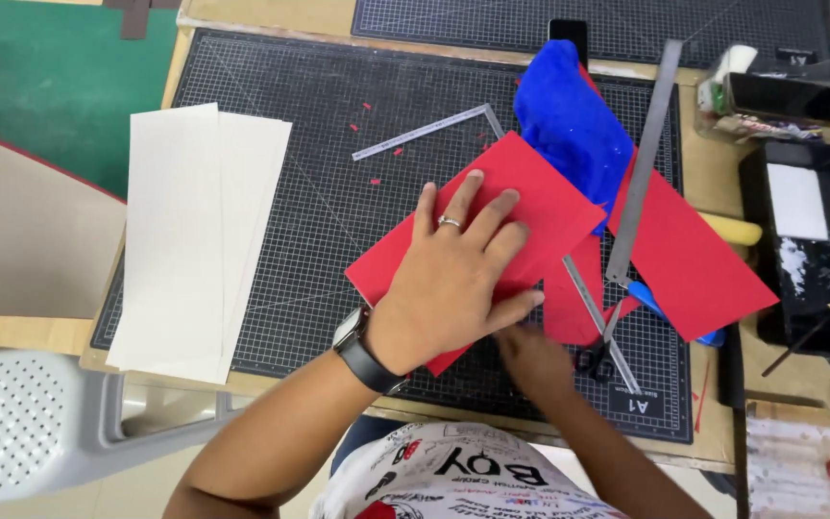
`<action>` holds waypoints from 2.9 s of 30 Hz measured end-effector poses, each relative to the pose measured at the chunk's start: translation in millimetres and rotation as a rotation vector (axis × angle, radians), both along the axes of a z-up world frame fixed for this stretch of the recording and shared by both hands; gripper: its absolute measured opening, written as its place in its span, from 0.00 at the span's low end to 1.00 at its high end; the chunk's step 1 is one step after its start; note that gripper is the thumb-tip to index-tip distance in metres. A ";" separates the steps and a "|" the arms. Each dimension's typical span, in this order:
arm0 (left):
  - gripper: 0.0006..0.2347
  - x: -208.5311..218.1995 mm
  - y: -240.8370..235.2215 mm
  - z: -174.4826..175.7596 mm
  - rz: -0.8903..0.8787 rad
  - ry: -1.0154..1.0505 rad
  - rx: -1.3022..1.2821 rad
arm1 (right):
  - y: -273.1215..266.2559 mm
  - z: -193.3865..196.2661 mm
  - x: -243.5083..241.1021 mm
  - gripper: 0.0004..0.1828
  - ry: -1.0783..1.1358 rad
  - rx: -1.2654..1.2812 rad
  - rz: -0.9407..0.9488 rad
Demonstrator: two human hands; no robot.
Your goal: A person is covering a white box with red paper, involving measuring, cutting the paper to size with scissors, and smoothing it onto the box using a bone folder.
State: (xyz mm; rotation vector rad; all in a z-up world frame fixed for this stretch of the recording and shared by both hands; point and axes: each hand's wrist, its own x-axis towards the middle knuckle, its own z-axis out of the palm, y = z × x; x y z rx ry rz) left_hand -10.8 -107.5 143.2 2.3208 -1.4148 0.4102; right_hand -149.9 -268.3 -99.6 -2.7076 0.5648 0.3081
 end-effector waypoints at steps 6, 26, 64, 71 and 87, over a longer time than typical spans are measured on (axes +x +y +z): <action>0.26 -2.3 0.2 -1.2 -0.001 0.003 -0.026 | 64.1 -10.0 -37.8 0.15 -0.165 0.102 0.185; 0.25 0.4 2.0 -0.9 -0.006 0.007 -0.013 | 41.9 13.1 -15.8 0.21 0.014 0.266 0.078; 0.24 -0.2 1.4 -0.7 -0.004 0.014 -0.038 | 55.1 -18.6 -25.2 0.14 -0.267 0.082 0.336; 0.25 -0.1 0.1 0.4 0.004 0.023 -0.035 | 52.7 -29.5 -34.9 0.15 -0.191 -0.027 0.243; 0.25 1.4 1.6 -1.5 -0.013 0.024 -0.038 | 55.4 -13.3 -30.2 0.16 -0.195 0.048 0.271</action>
